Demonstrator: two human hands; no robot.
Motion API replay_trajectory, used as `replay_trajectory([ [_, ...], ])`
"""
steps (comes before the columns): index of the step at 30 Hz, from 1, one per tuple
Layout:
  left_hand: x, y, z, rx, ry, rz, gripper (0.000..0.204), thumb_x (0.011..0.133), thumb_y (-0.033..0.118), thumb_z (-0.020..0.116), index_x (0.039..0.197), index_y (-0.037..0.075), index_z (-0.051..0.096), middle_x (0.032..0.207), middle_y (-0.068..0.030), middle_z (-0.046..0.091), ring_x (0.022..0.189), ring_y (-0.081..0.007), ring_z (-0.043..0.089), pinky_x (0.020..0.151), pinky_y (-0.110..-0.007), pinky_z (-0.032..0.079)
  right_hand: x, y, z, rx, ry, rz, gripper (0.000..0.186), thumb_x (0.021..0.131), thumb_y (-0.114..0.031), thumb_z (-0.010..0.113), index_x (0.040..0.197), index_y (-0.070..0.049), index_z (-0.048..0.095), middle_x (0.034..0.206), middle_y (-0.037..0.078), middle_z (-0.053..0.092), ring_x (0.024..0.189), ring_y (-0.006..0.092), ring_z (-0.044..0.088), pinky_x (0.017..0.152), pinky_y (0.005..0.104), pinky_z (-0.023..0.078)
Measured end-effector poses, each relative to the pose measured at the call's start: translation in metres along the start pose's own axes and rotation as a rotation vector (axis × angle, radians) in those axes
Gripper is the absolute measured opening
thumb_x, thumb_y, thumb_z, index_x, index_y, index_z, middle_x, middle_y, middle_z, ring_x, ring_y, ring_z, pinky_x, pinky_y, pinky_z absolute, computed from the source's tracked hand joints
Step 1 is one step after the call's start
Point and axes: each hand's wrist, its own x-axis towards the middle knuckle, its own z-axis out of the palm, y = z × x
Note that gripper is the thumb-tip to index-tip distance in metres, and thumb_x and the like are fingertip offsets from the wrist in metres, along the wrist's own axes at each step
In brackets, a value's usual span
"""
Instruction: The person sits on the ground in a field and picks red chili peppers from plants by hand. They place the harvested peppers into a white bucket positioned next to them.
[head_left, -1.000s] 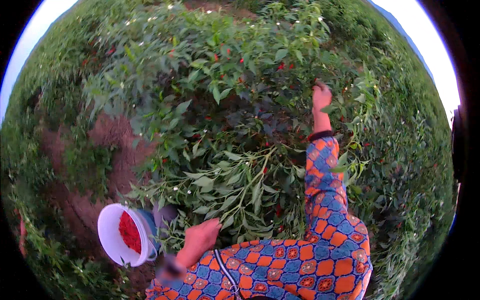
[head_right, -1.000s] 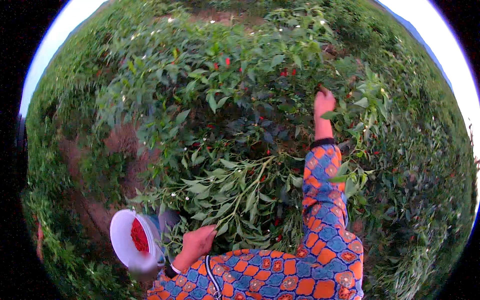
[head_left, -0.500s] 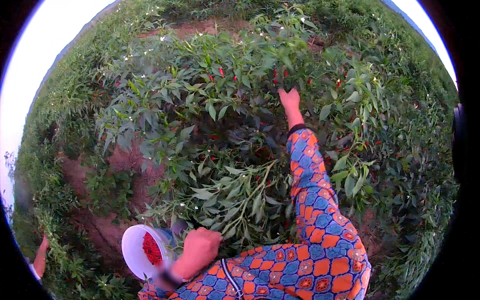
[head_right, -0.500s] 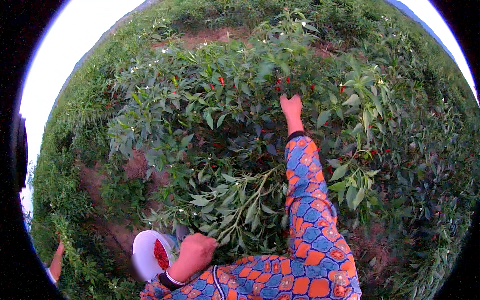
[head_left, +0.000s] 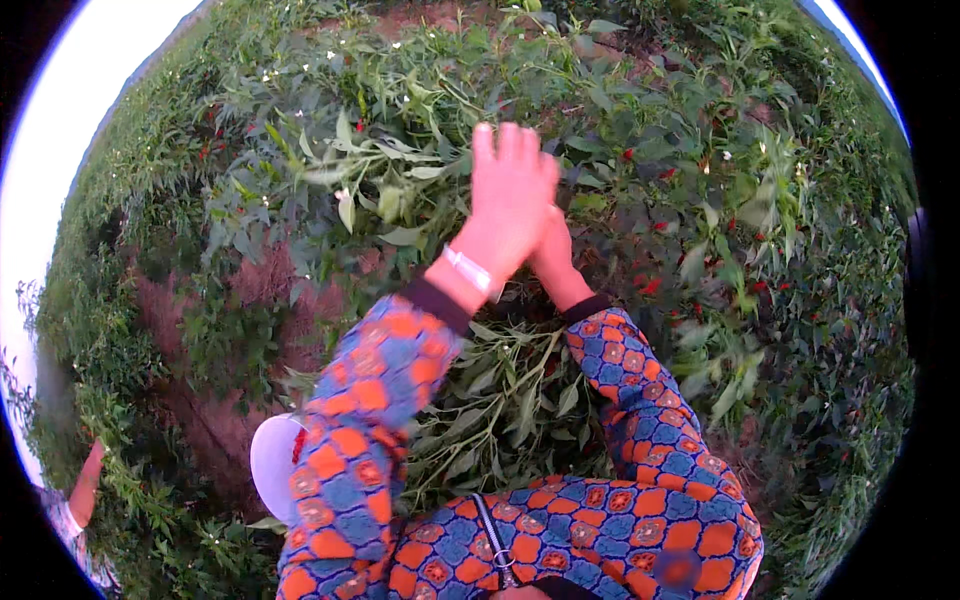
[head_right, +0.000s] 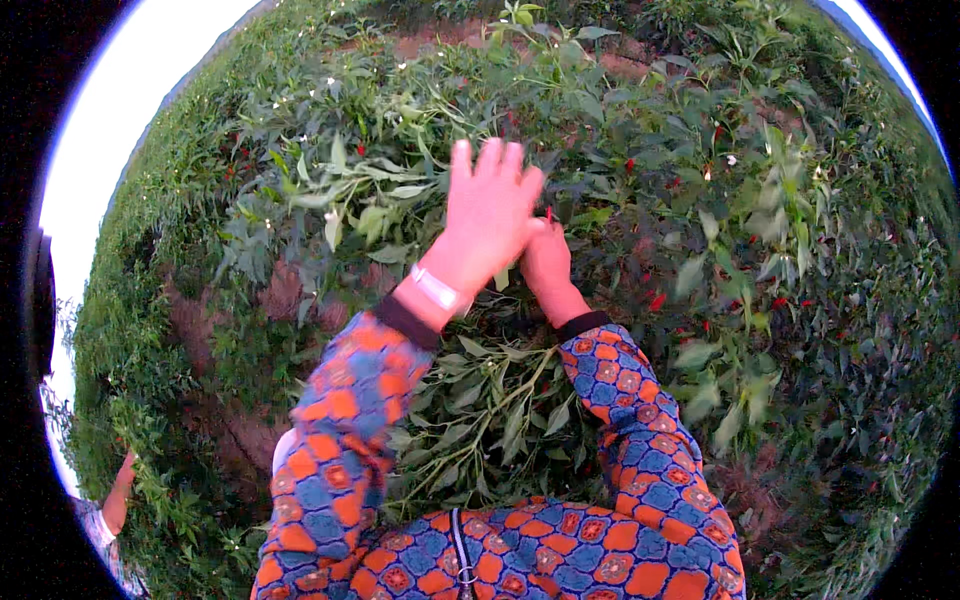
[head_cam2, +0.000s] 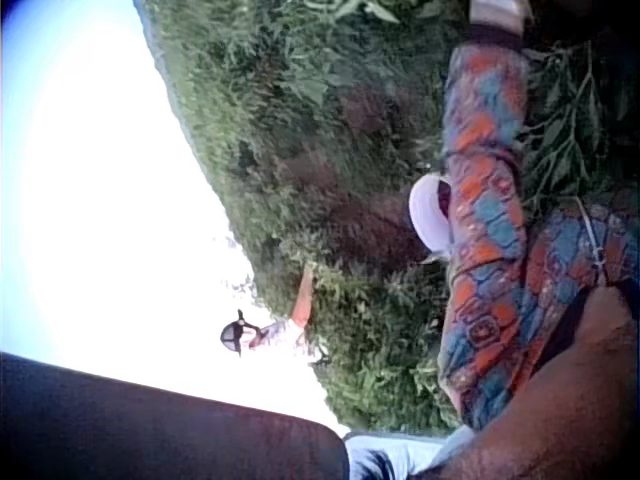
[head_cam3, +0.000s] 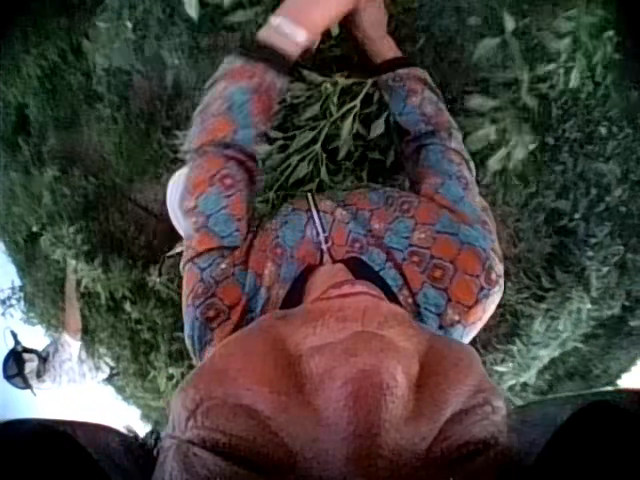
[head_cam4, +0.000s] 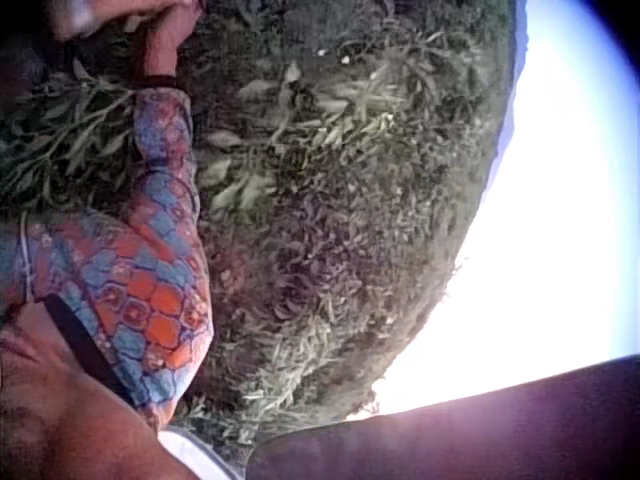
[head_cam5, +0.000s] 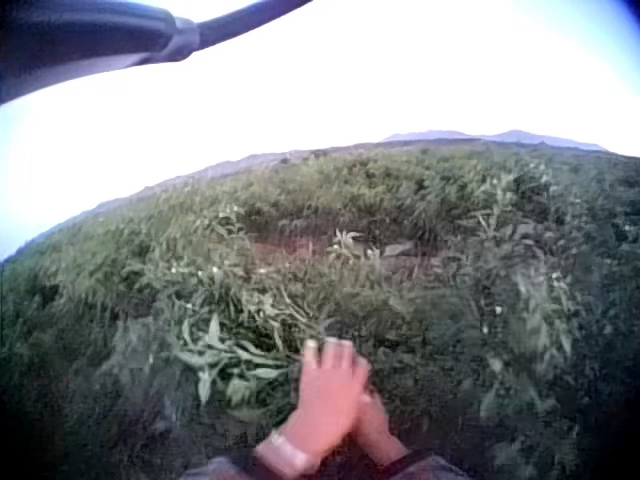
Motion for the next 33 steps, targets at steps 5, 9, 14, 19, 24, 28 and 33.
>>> replay_trajectory([
  [5, -0.058, 0.005, 0.048, -0.187, -0.369, -0.488, 0.048, 0.07, 0.034, 0.065, 0.11, 0.014, 0.048, 0.091, -0.009, 0.056, 0.081, -0.0269, 0.057, 0.072, -0.048, 0.04, -0.013, -0.004, -0.05, 0.062, 0.011, -0.003, 0.051, 0.06, 0.012, 0.047, 0.108, -0.005, 0.051, 0.105, 0.015, 0.049, 0.095, 0.0358, 0.046, 0.083, 0.039, 0.039],
  [9, -0.102, 0.025, 0.056, -0.383, -0.317, -0.652, 0.042, 0.075, 0.029, 0.06, 0.111, 0.012, 0.046, 0.079, -0.0134, 0.058, 0.068, -0.0295, 0.06, 0.054, -0.04, 0.047, -0.01, -0.005, -0.068, 0.102, 0.21, 0.113, 0.056, 0.063, 0.011, 0.041, 0.118, -0.002, 0.041, 0.119, 0.021, 0.041, 0.112, 0.0365, 0.037, 0.096, 0.0399, 0.029],
  [14, -0.116, 0.046, 0.038, -0.68, -0.419, -0.75, 0.051, 0.079, 0.043, 0.051, 0.116, 0.008, 0.042, 0.086, -0.0192, 0.06, 0.077, -0.0358, 0.058, 0.064, -0.045, 0.045, -0.017, 0.009, -0.078, 0.304, 0.432, 0.294, 0.046, 0.07, 0.01, 0.04, 0.115, 0.002, 0.043, 0.114, 0.019, 0.048, 0.11, 0.0339, 0.043, 0.094, 0.0374, 0.033],
  [19, -0.119, 0.068, 0.004, -0.745, -0.584, -0.608, 0.095, 0.06, 0.065, 0.057, 0.124, -0.001, 0.034, 0.086, -0.0198, 0.061, 0.079, -0.0318, 0.06, 0.066, -0.039, 0.047, -0.007, 0.042, -0.082, 0.852, 0.444, 0.46, 0.033, 0.083, 0.003, 0.043, 0.116, 0.008, 0.041, 0.106, 0.015, 0.052, 0.088, 0.0177, 0.058, 0.073, 0.0258, 0.049],
  [24, -0.133, 0.07, 0.009, -0.711, -0.673, -0.562, 0.097, 0.059, 0.062, 0.061, 0.125, -0.002, 0.031, 0.082, -0.0166, 0.061, 0.074, -0.0293, 0.061, 0.062, -0.038, 0.047, 0.015, 0.063, -0.101, 0.709, 0.328, 0.552, 0.036, 0.081, -0.012, 0.054, 0.111, 0.007, 0.046, 0.084, 0.011, 0.058, 0.067, 0.0127, 0.059, 0.057, 0.0243, 0.05],
  [28, -0.152, 0.078, 0.012, -0.625, -0.695, -0.511, 0.095, 0.06, 0.06, 0.062, 0.125, -0.002, 0.031, 0.08, -0.0156, 0.061, 0.071, -0.0284, 0.061, 0.061, -0.037, 0.047, 0.042, 0.06, -0.102, 0.197, 0.162, 0.421, 0.034, 0.08, -0.028, 0.056, 0.097, 0.002, 0.057, 0.065, 0.007, 0.059, 0.06, 0.0121, 0.058, 0.049, 0.0266, 0.044],
  [33, -0.154, 0.087, 0.012, -0.636, -0.704, -0.484, 0.093, 0.062, 0.058, 0.062, 0.128, 0.0, 0.028, 0.083, -0.0154, 0.061, 0.073, -0.0281, 0.061, 0.062, -0.037, 0.047, 0.047, 0.101, -0.101, 1.41, 0.024, 0.474, 0.024, 0.083, -0.026, 0.05, 0.087, -0.003, 0.054, 0.064, 0.002, 0.052, 0.05, 0.0132, 0.046, 0.04, 0.0236, 0.034],
])
